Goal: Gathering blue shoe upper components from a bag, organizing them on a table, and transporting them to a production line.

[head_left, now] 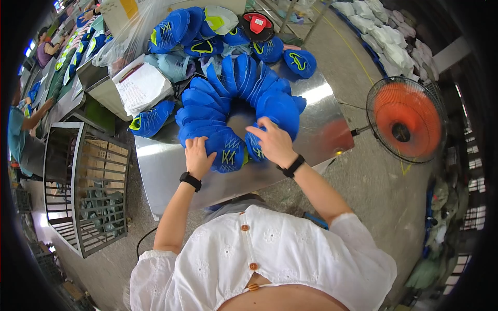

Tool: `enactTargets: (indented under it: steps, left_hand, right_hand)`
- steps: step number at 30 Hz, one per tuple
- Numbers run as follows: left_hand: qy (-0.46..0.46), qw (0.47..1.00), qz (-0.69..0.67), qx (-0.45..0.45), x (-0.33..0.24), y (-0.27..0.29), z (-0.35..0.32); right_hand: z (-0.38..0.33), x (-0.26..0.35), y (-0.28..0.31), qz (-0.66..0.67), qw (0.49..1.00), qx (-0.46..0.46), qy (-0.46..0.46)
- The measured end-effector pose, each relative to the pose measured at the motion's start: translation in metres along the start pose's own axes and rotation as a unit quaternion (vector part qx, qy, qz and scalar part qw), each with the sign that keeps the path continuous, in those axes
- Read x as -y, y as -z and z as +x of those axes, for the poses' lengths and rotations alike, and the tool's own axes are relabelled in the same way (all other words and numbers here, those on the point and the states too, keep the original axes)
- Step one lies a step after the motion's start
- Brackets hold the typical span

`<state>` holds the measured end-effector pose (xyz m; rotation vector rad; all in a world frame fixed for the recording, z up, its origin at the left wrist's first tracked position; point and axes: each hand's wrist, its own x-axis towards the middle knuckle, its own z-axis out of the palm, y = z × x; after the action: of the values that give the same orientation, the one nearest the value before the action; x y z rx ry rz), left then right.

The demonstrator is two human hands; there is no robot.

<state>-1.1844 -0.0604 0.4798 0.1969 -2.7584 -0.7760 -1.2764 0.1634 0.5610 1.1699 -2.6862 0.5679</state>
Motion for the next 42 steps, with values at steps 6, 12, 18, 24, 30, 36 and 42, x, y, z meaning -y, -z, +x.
enactTargets:
  steps: [6, 12, 18, 24, 30, 36, 42]
  left_hand:
    - [-0.012, 0.996, -0.091, -0.011, 0.006, 0.002, -0.01]
    - [0.042, 0.993, -0.108, 0.007, 0.051, 0.041, -0.057]
    - [0.115, 0.981, -0.116, 0.101, 0.054, 0.059, -0.065]
    - [-0.118, 0.99, 0.049, 0.064, -0.034, 0.091, 0.032]
    - [-0.243, 0.963, 0.11, 0.041, -0.07, 0.023, 0.159]
    - [-0.08, 0.981, 0.155, 0.081, -0.025, -0.006, 0.179]
    - [-0.051, 0.996, 0.067, -0.016, -0.002, -0.017, 0.176]
  right_hand:
    - [0.029, -0.073, -0.054, -0.169, 0.963, 0.208, -0.005]
    - [-0.016, -0.11, -0.016, 0.01, 0.96, 0.28, 0.027]
    - [-0.059, -0.065, -0.003, 0.035, 0.952, 0.303, 0.032]
    - [-0.009, -0.075, 0.038, 0.044, 0.909, 0.408, 0.074]
    - [0.113, -0.096, 0.01, -0.009, 0.983, 0.127, 0.132]
    - [0.134, -0.107, 0.003, -0.092, 0.965, 0.237, 0.06]
    - [0.216, -0.052, -0.061, -0.074, 0.969, 0.126, 0.199]
